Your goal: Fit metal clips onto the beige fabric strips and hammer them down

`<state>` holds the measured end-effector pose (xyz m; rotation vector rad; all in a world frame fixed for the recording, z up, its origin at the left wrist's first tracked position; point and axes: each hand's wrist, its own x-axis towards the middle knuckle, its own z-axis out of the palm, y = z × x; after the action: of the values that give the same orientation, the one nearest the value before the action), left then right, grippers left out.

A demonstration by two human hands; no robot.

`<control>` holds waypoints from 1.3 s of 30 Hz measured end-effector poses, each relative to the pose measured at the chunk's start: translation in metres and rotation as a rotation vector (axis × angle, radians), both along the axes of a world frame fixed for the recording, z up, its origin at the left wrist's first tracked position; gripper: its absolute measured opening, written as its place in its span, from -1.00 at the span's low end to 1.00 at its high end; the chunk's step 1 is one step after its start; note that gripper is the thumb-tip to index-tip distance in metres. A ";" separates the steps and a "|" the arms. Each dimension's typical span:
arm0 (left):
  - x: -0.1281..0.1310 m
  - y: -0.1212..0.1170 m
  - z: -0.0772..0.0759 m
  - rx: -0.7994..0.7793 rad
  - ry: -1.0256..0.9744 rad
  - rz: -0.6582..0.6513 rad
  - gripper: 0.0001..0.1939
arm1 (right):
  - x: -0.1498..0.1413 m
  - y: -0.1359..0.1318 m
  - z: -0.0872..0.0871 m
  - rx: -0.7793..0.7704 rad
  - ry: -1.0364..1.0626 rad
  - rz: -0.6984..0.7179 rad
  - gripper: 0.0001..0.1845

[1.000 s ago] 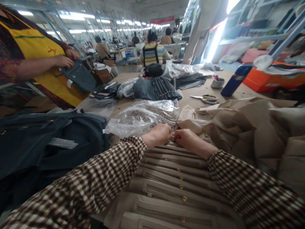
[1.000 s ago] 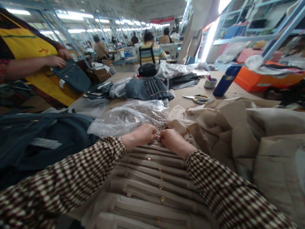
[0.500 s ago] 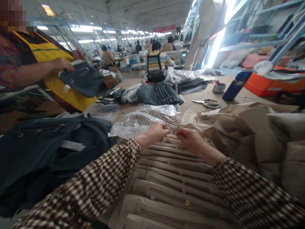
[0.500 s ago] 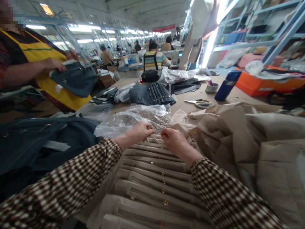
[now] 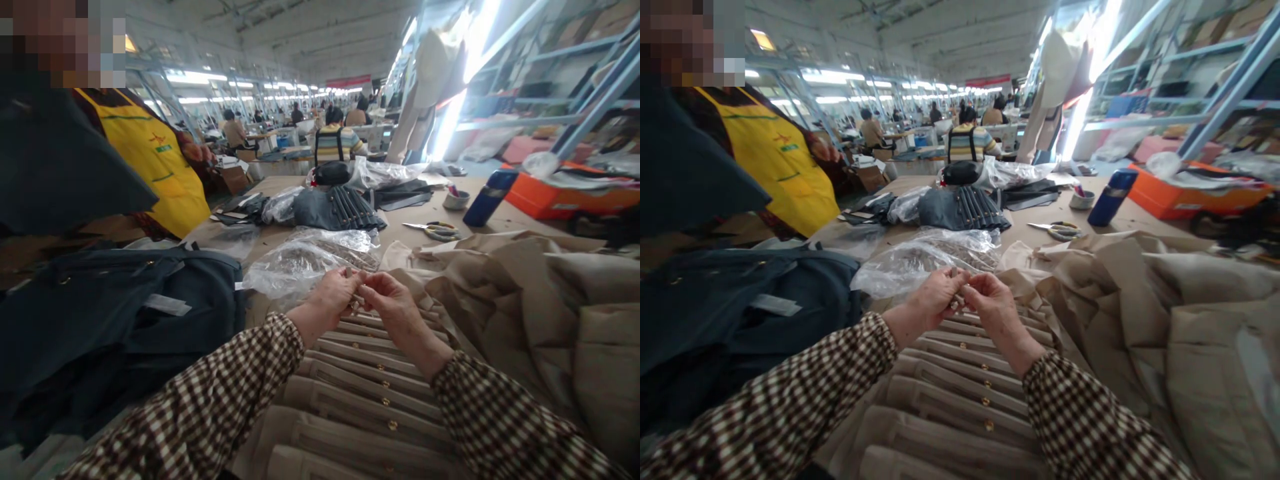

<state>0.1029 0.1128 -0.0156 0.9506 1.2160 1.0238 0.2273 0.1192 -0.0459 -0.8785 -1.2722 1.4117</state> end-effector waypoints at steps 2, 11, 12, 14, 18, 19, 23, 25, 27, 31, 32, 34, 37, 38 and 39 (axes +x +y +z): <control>0.000 -0.003 -0.004 0.020 -0.014 -0.002 -0.78 | 0.002 0.000 -0.002 0.056 -0.055 -0.001 -0.67; -0.011 -0.013 -0.001 -0.064 0.092 -0.112 -0.77 | 0.036 0.009 0.009 0.196 -0.406 0.059 -0.79; -0.012 -0.013 0.001 -0.073 0.134 -0.138 -0.79 | 0.039 0.010 0.009 0.184 -0.383 0.088 -0.78; -0.013 -0.011 0.002 -0.054 0.255 -0.204 -0.80 | 0.041 0.009 0.004 0.191 -0.381 0.110 -0.78; -0.010 0.000 -0.004 0.187 0.734 -0.337 -0.69 | 0.043 0.007 -0.014 0.347 -0.700 0.059 -0.88; -0.008 0.003 -0.006 0.241 0.839 -0.358 -0.66 | 0.044 0.007 -0.018 0.384 -0.809 0.053 -0.92; -0.004 0.016 -0.013 0.292 0.978 -0.390 -0.65 | 0.050 0.011 -0.028 0.445 -1.086 0.127 -0.81; -0.003 0.020 -0.015 0.299 1.007 -0.404 -0.68 | 0.053 0.014 -0.031 0.431 -1.121 0.159 -0.80; -0.003 0.024 -0.018 0.301 1.035 -0.426 -0.71 | 0.055 0.017 -0.034 0.400 -1.100 0.174 -0.80; -0.001 0.027 -0.022 0.305 1.088 -0.468 -0.74 | 0.057 0.024 -0.041 0.412 -1.045 0.196 -0.80; -0.001 0.028 -0.023 0.309 1.103 -0.472 -0.75 | 0.057 0.025 -0.043 0.426 -1.051 0.206 -0.80; 0.000 0.027 -0.024 0.315 1.131 -0.476 -0.78 | 0.056 0.027 -0.044 0.454 -1.083 0.225 -0.81; 0.001 0.025 -0.024 0.301 1.167 -0.480 -0.83 | 0.052 0.027 -0.043 0.472 -1.170 0.236 -0.81; 0.002 0.025 -0.024 0.294 1.177 -0.483 -0.83 | 0.051 0.026 -0.041 0.468 -1.204 0.230 -0.81; 0.002 0.024 -0.023 0.287 1.186 -0.485 -0.83 | 0.049 0.026 -0.040 0.464 -1.234 0.224 -0.81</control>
<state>0.1050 0.1368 -0.0389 2.1086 1.6371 0.1601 0.2765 0.1450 -0.0858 -1.3430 -2.5354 0.5562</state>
